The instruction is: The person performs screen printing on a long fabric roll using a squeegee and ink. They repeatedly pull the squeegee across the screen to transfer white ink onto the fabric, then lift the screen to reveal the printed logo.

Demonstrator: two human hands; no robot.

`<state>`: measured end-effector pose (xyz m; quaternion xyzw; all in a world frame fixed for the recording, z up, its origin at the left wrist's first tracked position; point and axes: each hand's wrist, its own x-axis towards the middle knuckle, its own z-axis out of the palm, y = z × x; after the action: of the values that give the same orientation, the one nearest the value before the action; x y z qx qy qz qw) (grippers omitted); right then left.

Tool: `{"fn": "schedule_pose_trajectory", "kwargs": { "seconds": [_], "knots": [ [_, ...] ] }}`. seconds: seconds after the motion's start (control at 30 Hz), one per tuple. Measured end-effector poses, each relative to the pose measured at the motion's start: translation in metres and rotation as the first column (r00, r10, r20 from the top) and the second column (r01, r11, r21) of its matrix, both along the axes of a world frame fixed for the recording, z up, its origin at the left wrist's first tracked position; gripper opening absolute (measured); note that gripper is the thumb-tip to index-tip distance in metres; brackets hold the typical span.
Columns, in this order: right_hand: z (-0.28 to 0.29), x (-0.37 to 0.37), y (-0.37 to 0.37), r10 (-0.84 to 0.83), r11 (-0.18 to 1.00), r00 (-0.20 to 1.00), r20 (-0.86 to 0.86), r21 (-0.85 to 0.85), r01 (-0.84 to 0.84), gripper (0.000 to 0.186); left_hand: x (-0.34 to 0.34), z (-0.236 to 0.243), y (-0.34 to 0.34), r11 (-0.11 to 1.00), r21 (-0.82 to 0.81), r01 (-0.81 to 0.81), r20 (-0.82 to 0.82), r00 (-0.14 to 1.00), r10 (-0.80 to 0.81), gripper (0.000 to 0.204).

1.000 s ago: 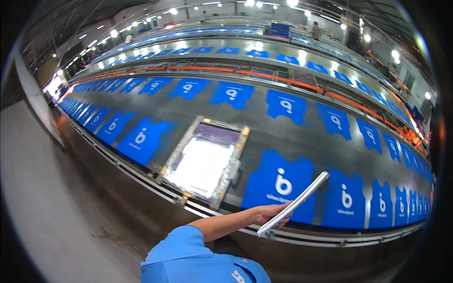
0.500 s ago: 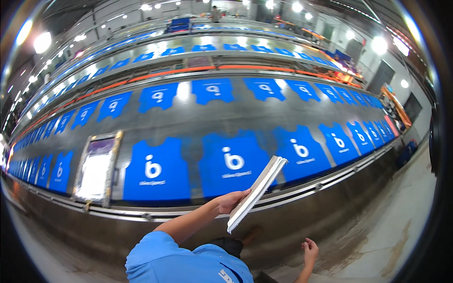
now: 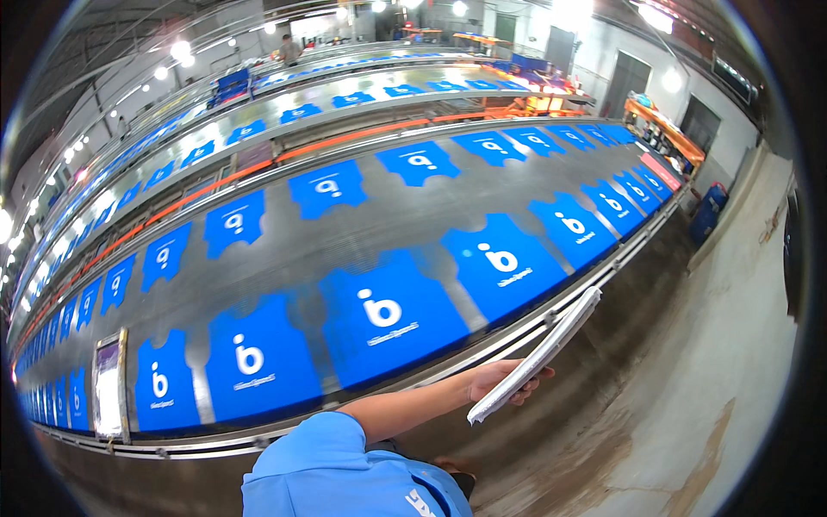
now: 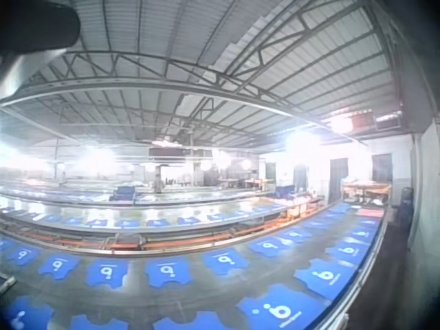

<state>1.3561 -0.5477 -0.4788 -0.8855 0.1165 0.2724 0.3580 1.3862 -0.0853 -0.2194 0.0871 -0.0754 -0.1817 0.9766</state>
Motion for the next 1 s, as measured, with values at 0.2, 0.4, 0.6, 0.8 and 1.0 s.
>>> {"fn": "schedule_pose_trajectory", "kwargs": {
  "seconds": [0.2, 0.4, 0.6, 0.8, 1.0],
  "knots": [
    [-0.046, 0.114, 0.009, -0.119, 0.99, 0.988, -0.096, 0.067, 0.125, 0.017, 0.177, -0.018, -0.013, 1.0, 0.025, 0.014, -0.003, 1.0, -0.014, 0.045],
    [-0.093, 0.301, -0.07, -0.425, 0.876, 0.89, -0.162, 0.174, 0.45, 0.014, 0.327, -0.018, -0.02, 0.998, -0.011, -0.07, -0.211, 0.975, 0.066, 0.059],
    [-0.017, 0.587, -0.006, -0.324, 0.867, 0.936, 0.134, 0.439, 0.237, 0.03, 0.414, -0.076, 0.033, 0.948, 0.159, -0.277, -0.292, 0.903, 0.313, 0.047],
    [-0.036, 0.718, 0.014, -0.088, 0.967, 0.981, 0.173, 0.249, 0.043, 0.028, 0.609, -0.122, 0.066, 0.957, 0.083, -0.279, -0.211, 0.933, 0.291, 0.048],
    [-0.115, 0.679, -0.04, 0.373, 0.904, 0.888, -0.269, -0.109, -0.413, 0.027, 0.823, -0.088, 0.062, 0.981, -0.028, -0.194, -0.17, 0.968, 0.187, 0.049]
  ]
}}
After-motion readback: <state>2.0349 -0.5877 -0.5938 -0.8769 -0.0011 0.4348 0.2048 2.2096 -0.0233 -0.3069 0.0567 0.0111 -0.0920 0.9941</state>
